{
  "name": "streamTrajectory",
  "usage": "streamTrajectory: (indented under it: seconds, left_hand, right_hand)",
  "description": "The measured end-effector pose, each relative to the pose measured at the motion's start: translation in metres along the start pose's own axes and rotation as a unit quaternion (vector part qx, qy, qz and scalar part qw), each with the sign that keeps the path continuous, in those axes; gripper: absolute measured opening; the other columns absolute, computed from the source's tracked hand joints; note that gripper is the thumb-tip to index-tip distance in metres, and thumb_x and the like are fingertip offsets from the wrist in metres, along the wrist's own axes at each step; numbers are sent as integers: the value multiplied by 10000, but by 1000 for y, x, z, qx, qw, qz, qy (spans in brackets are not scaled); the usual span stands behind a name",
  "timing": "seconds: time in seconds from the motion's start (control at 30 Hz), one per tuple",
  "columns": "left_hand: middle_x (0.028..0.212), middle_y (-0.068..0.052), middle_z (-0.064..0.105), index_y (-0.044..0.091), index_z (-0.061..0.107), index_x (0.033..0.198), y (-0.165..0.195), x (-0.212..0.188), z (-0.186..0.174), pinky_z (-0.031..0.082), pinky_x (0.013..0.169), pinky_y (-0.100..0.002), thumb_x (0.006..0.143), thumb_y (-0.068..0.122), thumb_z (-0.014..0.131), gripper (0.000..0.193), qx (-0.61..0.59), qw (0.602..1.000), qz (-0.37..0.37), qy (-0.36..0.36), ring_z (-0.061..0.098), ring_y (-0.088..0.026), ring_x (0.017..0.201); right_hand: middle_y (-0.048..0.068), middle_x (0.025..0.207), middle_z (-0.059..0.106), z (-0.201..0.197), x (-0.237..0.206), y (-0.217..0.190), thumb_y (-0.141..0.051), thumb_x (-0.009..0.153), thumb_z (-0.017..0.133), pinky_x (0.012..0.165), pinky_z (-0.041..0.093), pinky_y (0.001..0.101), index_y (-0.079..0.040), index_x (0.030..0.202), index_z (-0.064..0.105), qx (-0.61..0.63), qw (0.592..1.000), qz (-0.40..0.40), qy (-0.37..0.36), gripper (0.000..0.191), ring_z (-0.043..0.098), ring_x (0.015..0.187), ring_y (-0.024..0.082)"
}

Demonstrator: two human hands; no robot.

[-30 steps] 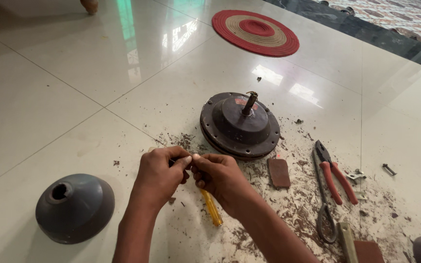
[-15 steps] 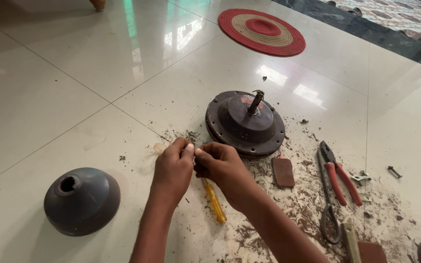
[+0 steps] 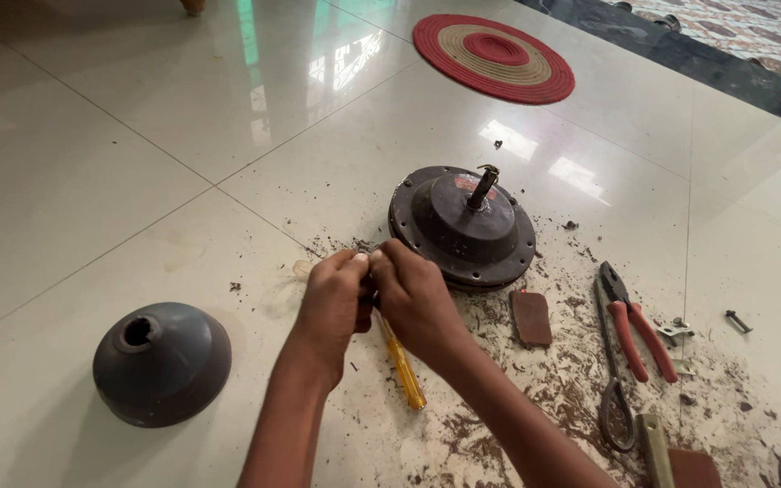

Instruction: The person uses pliers to remove a metal ring from a dark circular fan base, then uses a screwdriver to adjust a small white plastic component. The person continues to manipulate the plastic piece with the screwdriver and hands.

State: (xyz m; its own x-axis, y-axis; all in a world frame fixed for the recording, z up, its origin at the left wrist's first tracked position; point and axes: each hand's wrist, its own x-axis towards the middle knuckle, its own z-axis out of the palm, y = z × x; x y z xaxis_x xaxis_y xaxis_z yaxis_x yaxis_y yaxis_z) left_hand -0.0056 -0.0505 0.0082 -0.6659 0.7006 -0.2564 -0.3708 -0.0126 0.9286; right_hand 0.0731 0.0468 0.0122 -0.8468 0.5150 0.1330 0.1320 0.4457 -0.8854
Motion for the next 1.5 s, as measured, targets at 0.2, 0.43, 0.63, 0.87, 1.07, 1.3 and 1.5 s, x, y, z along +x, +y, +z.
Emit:
streamTrajectory:
  seconds: [0.2, 0.43, 0.63, 0.87, 1.07, 1.3, 1.5]
  left_hand:
    - [754, -13, 549, 69, 584, 981, 3, -1, 10, 450, 589, -332, 1024, 251, 395, 266, 118, 993, 19, 20, 502, -133, 653]
    - [902, -149, 740, 77, 571, 1078, -3, -6, 24, 570, 725, -478, 1004, 248, 390, 260, 343, 930, 117, 61, 748, -315, 839]
    - [798, -205, 727, 34, 666, 939, -7, -3, 20, 573, 709, -505, 1010, 255, 467, 306, 415, 891, 151, 105, 732, -377, 764]
    - [646, -125, 723, 6, 717, 721, 4, 0, 19, 590, 568, -393, 943, 297, 568, 395, 268, 959, 45, 84, 703, -217, 562]
    - [571, -83, 630, -11, 687, 657, 3, 0, 18, 482, 466, -353, 955, 333, 591, 465, 147, 983, 38, 101, 572, -163, 496]
    - [631, -37, 559, 15, 610, 748, -19, 12, 6, 373, 441, -328, 1019, 265, 515, 381, 66, 995, -68, 41, 442, -133, 483]
    - [688, -71, 676, -15, 711, 835, -28, 14, -4, 484, 544, -341, 938, 259, 568, 326, 189, 971, -99, 105, 592, -162, 568]
  right_hand:
    - [-2, 641, 571, -9, 6, 2, -304, 1051, 475, 499, 448, 268, -53, 901, 669, 89, 985, 150, -23, 351, 501, 539, 89]
    - [-78, 569, 384, -20, 9, 11, -358, 1051, 518, 412, 348, 242, -160, 779, 529, 378, 867, 317, -64, 337, 346, 450, 66]
    - [12, 763, 558, -10, -3, 9, -281, 1058, 461, 534, 524, 270, -66, 963, 602, 317, 901, 291, -59, 274, 515, 558, 93]
    - [34, 900, 580, -12, -20, 7, -269, 1064, 500, 650, 522, 274, -30, 1093, 562, 293, 939, 173, -50, 249, 573, 746, 105]
    - [29, 897, 609, -6, -25, 15, -195, 1027, 502, 635, 538, 280, -46, 1062, 575, 248, 966, 72, -4, 170, 594, 744, 99]
    - [10, 748, 575, -3, -12, 34, -201, 1046, 503, 570, 481, 273, -24, 951, 579, 127, 990, 34, -44, 214, 549, 642, 93]
    - [44, 682, 612, 5, 13, 42, -292, 1027, 541, 538, 459, 286, 2, 870, 666, 94, 983, 153, -33, 356, 552, 585, 118]
